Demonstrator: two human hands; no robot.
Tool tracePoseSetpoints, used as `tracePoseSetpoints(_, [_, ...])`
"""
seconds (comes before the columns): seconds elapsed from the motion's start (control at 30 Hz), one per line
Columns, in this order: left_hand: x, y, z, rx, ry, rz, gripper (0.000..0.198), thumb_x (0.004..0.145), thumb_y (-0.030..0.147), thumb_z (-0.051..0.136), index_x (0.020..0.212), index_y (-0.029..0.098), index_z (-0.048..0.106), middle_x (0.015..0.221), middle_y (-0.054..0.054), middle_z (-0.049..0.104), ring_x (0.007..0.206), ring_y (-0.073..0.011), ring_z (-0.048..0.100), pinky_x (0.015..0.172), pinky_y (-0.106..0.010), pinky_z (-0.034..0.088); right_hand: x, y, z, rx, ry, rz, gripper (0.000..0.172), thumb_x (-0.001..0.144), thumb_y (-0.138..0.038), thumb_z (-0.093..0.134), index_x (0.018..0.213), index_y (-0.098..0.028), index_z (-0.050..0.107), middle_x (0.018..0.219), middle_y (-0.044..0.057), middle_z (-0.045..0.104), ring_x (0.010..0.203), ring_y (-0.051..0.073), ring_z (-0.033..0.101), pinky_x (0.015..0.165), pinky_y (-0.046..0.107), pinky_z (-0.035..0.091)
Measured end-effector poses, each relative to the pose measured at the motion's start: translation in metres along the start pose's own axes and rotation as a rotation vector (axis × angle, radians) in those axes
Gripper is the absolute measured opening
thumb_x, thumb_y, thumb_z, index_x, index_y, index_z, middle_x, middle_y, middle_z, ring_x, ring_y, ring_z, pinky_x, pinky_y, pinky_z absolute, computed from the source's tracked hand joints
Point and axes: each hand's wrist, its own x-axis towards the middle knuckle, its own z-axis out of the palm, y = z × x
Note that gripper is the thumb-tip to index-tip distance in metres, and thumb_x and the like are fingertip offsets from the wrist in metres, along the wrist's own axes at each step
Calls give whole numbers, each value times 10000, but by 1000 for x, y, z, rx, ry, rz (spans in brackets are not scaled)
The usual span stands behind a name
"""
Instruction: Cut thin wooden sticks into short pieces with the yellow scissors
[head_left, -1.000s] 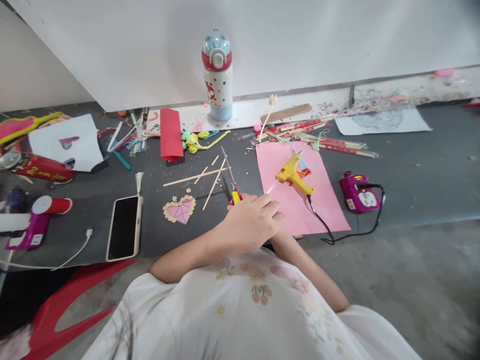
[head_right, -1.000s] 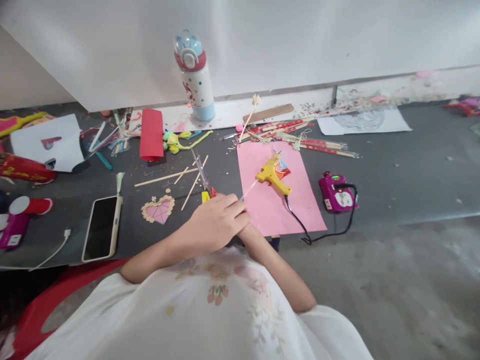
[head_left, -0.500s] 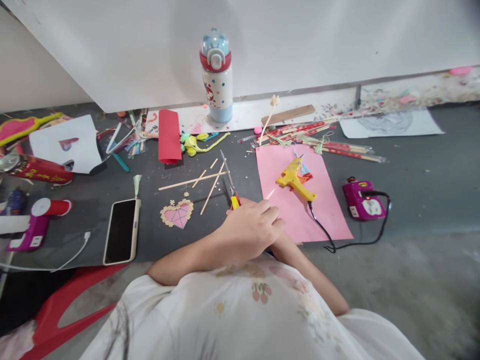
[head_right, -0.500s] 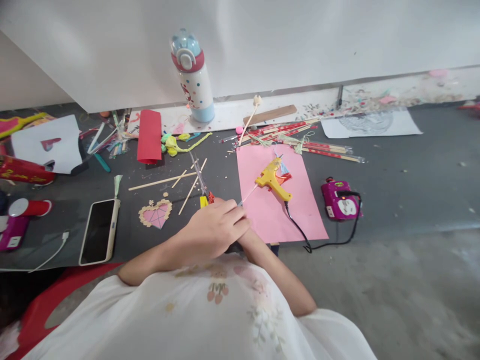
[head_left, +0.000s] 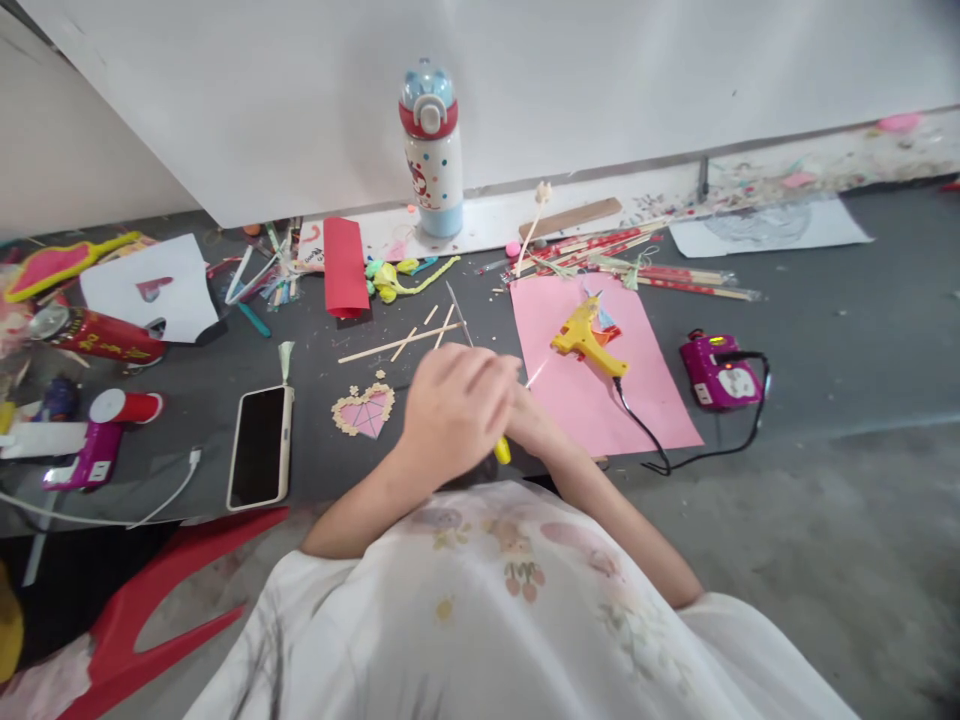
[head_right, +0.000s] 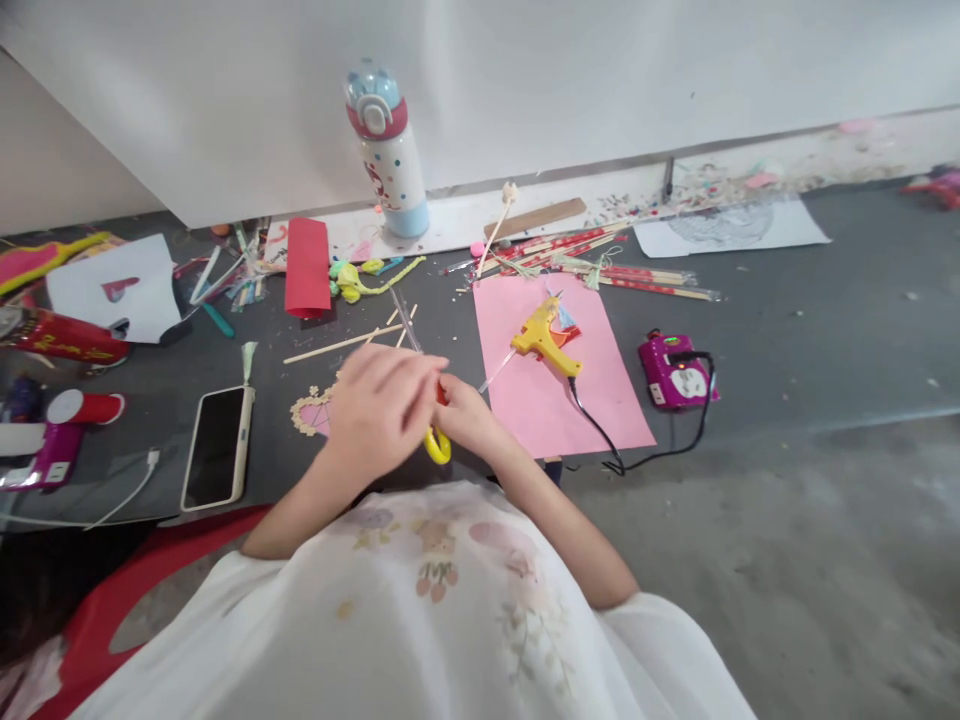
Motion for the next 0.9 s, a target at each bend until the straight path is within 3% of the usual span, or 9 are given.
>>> tracePoseSetpoints(0.1, [-13,-14,-7,-6,87,-264,209,927,234,414,839,195,600,764,-32,643,756,-157,569,724,-304,421,4,2,0,270,-54,139,252,789,-448,522,824,-200,495,656,-43,525,581,114,496,521,236,403])
tracePoseSetpoints(0.2, [-28,-19,-6,-165,-132,-420,376,950,359,393,655,190,552,595,0,558,596,-120,507,591,-265,364,3,0,0,367,4,179,312,728,-450,610,872,-199,495,659,-70,505,587,100,480,559,232,387])
tracePoseSetpoints(0.3, [-39,-16,-2,-479,-355,-540,435,936,455,410,632,181,556,581,17,567,537,-94,482,542,-240,342,4,0,1,325,54,176,333,715,-454,624,885,-202,488,655,-76,483,581,101,464,567,243,371])
tracePoseSetpoints(0.43, [-45,-11,4,-780,-391,-694,398,883,505,488,668,177,557,603,25,579,556,-94,512,543,-221,374,6,2,5,322,67,164,315,718,-436,610,880,-206,468,647,-83,451,567,101,440,567,251,359])
tracePoseSetpoints(0.73, [-48,-6,5,-802,-366,-763,399,880,472,475,608,181,445,523,50,459,494,-75,407,486,-213,301,1,-1,13,326,71,175,323,691,-430,618,830,-215,422,647,-80,433,572,109,429,569,264,345])
tracePoseSetpoints(0.9, [-47,-6,-3,-722,-412,-692,426,906,475,439,604,178,473,537,42,493,506,-81,438,506,-221,318,-2,0,15,348,68,162,315,706,-427,621,811,-217,411,641,-80,418,569,103,414,560,258,334])
